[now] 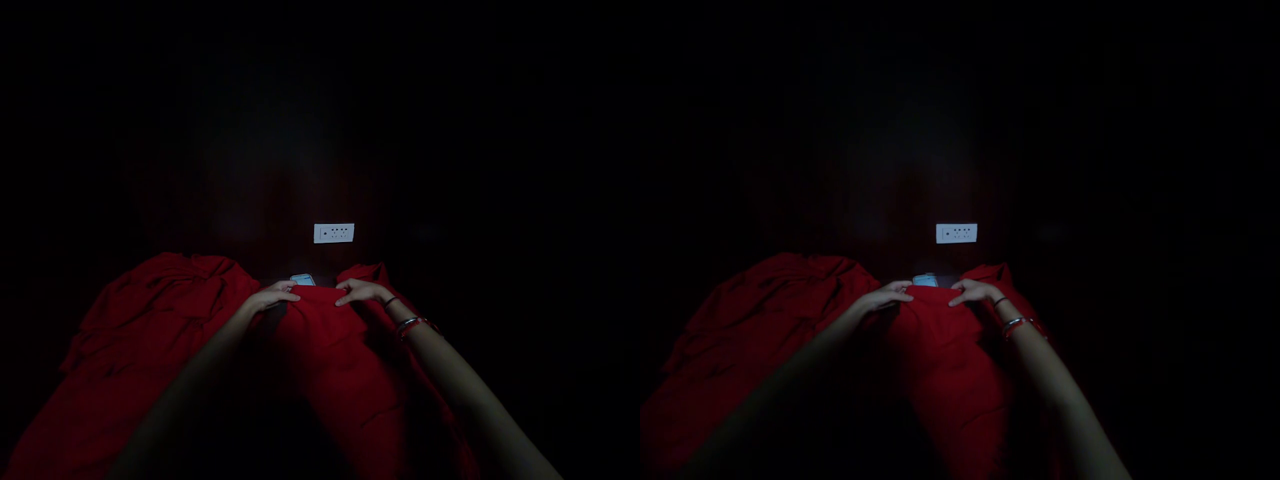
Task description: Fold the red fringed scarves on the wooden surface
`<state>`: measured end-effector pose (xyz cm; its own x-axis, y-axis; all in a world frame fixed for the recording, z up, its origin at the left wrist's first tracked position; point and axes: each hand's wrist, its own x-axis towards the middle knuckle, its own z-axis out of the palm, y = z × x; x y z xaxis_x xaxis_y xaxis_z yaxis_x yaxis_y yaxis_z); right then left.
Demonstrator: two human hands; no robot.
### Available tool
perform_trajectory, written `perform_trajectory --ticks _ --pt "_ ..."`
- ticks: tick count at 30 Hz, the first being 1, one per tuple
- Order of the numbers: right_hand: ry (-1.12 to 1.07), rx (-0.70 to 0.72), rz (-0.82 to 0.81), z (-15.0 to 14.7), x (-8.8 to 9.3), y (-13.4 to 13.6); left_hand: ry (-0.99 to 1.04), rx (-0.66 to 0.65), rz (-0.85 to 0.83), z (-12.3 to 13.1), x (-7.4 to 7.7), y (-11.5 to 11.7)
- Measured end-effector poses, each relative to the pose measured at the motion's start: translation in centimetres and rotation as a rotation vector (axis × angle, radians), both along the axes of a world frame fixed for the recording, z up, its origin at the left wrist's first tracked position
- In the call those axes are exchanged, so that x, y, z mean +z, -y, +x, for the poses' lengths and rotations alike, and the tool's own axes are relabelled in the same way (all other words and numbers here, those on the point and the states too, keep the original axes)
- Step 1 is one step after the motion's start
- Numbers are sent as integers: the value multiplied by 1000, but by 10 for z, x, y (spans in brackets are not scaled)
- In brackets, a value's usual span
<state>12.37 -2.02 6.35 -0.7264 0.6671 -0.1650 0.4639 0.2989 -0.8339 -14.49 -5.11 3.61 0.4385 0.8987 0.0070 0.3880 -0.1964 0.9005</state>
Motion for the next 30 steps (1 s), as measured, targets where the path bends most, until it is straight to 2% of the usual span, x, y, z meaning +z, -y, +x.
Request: perform_trajectory --ticks 2,4,6,8,10,14,17,19,21,23,25,27,30 --pt "-73 -30 -18 3 3 -1 62 -32 -65 -7 4 1" --pt "-243 -89 -47 3 3 -2 57 -44 -62 -9 8 -1" --pt "-413 -152 -96 -1 -1 -2 -21 -8 22 -7 7 -5" --pt "-493 -241 -86 -6 -11 -4 -146 83 130 -4 0 -12" --pt "-416 -352 26 -11 -24 -8 -270 197 206 -1 -10 -19" --pt "-2 -568 328 -23 -50 -15 -430 339 254 3 -29 -22" --pt "110 -655 429 -31 -59 -8 -521 454 324 11 -33 -9" --pt "199 -675 543 -32 -62 6 -573 492 431 18 -36 7" --pt "285 -595 661 -29 -65 25 -670 409 600 25 -46 27" --pt "343 -409 720 -22 -72 46 -812 247 709 26 -61 45" --pt "422 -216 711 -12 -82 64 -927 132 681 23 -77 60" --pt "510 -119 688 -5 -91 77 -982 104 602 16 -88 69" --pt "583 -86 675 1 -94 86 -1009 99 497 9 -88 78"
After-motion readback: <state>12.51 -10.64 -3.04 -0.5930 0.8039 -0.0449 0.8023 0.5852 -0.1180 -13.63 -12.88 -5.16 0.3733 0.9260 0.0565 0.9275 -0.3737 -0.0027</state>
